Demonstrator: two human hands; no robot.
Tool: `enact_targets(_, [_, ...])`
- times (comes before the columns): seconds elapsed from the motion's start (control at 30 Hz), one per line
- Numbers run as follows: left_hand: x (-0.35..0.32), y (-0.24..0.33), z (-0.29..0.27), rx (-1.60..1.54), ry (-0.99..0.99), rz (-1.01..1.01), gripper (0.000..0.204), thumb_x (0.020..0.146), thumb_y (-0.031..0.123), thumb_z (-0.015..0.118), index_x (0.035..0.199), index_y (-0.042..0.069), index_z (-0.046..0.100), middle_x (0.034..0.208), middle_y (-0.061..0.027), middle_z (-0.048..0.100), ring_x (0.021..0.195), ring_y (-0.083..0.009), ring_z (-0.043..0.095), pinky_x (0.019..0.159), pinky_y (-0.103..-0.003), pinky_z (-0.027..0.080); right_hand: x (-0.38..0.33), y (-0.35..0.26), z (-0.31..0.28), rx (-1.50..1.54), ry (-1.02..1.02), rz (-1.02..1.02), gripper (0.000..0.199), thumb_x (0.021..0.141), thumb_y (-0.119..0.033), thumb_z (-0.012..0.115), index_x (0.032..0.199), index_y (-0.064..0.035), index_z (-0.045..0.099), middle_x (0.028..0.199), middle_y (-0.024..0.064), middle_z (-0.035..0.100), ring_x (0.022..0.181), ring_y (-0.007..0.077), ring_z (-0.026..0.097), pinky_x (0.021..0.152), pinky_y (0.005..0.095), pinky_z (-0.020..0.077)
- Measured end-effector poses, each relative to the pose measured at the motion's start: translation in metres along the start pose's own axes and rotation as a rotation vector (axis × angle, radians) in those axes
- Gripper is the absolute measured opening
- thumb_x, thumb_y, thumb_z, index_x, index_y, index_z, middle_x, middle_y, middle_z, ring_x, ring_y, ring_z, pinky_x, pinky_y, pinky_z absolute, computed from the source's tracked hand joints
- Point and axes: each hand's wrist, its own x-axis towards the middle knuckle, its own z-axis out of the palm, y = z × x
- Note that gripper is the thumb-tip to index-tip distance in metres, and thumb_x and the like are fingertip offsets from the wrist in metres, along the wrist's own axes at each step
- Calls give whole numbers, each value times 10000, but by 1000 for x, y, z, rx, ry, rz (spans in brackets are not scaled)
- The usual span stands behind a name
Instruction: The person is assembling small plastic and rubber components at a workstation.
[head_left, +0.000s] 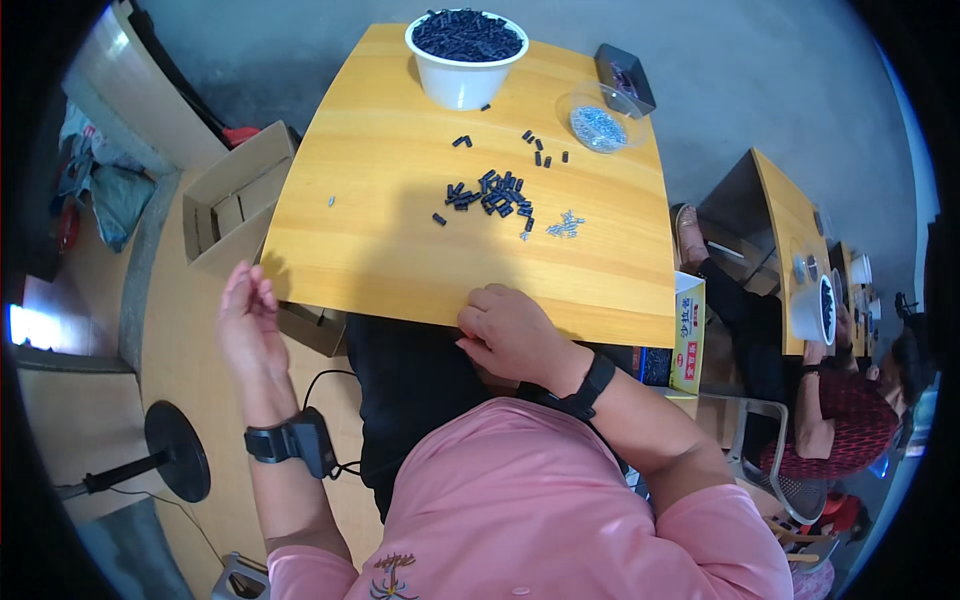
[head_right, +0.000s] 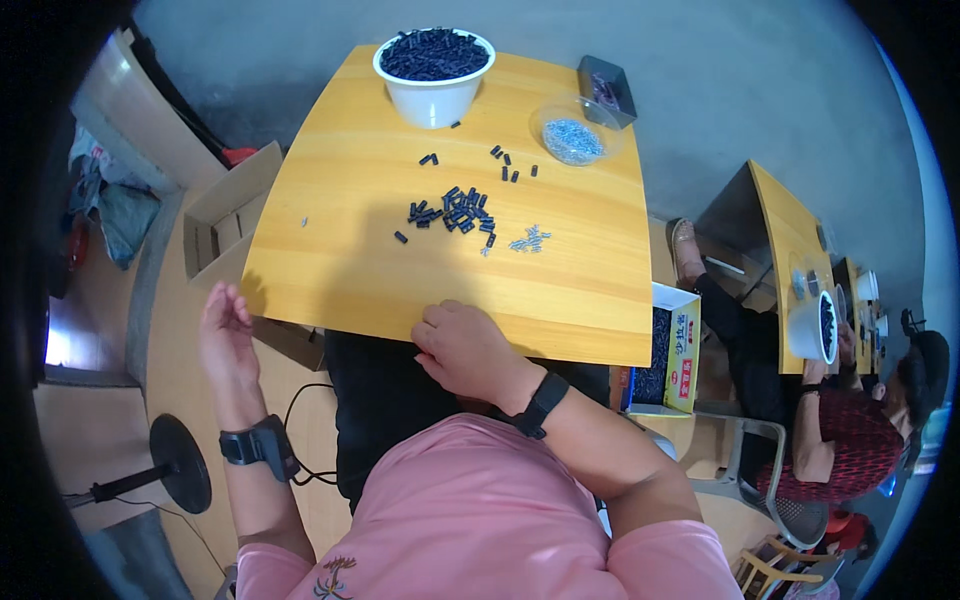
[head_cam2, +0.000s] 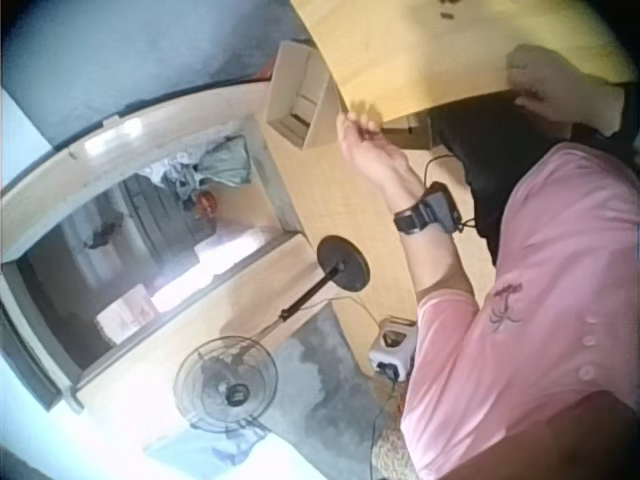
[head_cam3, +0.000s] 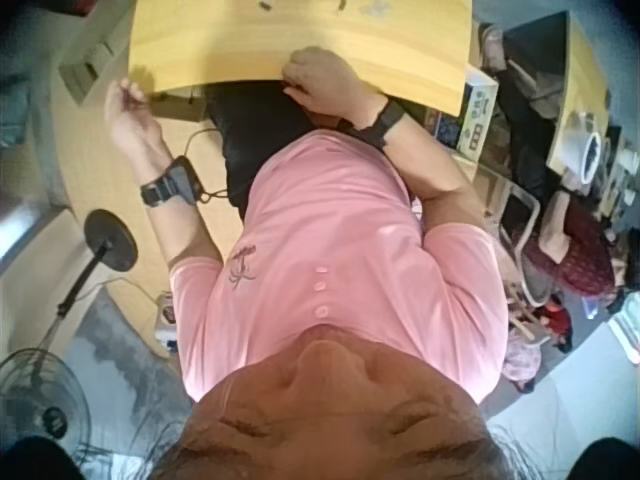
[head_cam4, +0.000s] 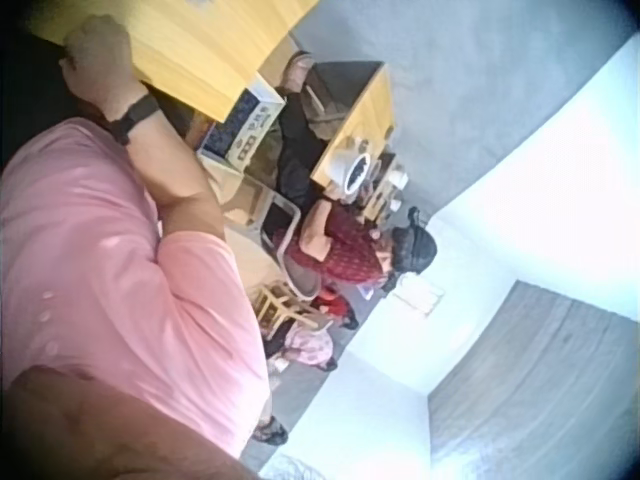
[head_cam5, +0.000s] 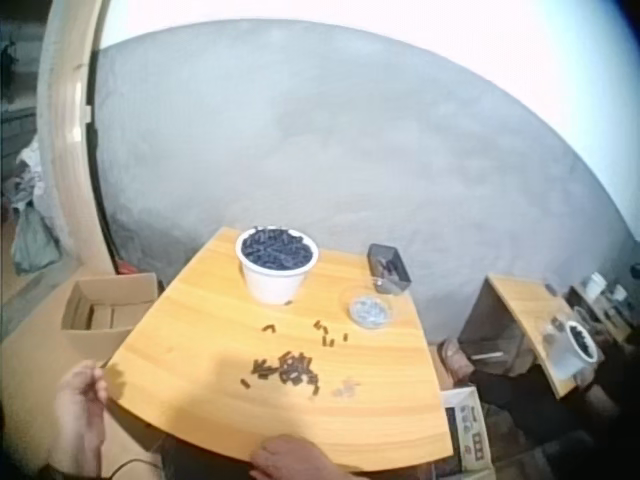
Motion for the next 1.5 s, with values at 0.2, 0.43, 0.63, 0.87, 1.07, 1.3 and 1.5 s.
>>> enact_targets(0.2, [-57, -36, 79, 199, -316, -243, 208, 905, 110, 535, 1068, -7, 586, 876, -54, 632, 733, -102, 591, 674, -206, 499, -9, 6, -2, 45, 41, -26, 134, 725, -162, 650, 758, -65, 565, 779, 83, 524, 802, 269, 533, 699, 377, 449])
enact_targets(0.43, [-69, -68, 92, 266, -458, -344, 191, 897, 83, 543, 1056, -4, 603, 884, -67, 636, 740, -123, 614, 667, -218, 522, 2, 31, -22, 133, 6, 89, 156, 761, -190, 609, 797, -38, 612, 795, 134, 588, 813, 316, 570, 711, 402, 466])
enact_targets(0.63, [-65, -74, 86, 239, -421, -342, 202, 891, 74, 555, 1060, -28, 596, 898, -88, 629, 761, -148, 632, 676, -243, 549, 55, 32, -23, 81, 155, 268, 152, 791, -174, 578, 805, -33, 630, 791, 155, 607, 799, 331, 588, 716, 407, 478])
enact_targets(0.87, [-63, -72, 85, 171, -455, -404, 188, 896, 55, 542, 1054, -31, 596, 903, -100, 631, 769, -162, 637, 684, -248, 554, 96, 37, -5, -150, 131, 407, 168, 808, -177, 564, 837, -30, 640, 859, 152, 623, 857, 299, 610, 742, 382, 504])
enact_targets(1.07, [-64, -73, 85, 198, -454, -402, 180, 897, 78, 554, 1038, -22, 604, 904, -95, 636, 772, -155, 636, 698, -245, 547, 89, 31, -6, -202, 89, 287, 129, 793, -163, 559, 791, -51, 623, 824, 138, 613, 827, 290, 602, 712, 382, 494])
enact_targets(1.3, [-79, -64, 90, 299, -654, -474, 174, 889, 160, 601, 984, 20, 641, 812, -43, 652, 685, -103, 612, 626, -187, 491, 28, -3, -24, 18, 283, 1, 95, 763, -136, 592, 784, -45, 577, 751, 107, 573, 764, 296, 560, 677, 384, 458])
enact_targets(1.5, [-99, -68, 92, 211, -714, -559, 151, 874, 86, 603, 996, 3, 636, 850, -71, 667, 728, -126, 635, 647, -207, 510, -6, 3, -17, 284, 456, 79, 114, 750, -74, 615, 856, -37, 600, 754, 112, 585, 740, 299, 570, 670, 375, 467])
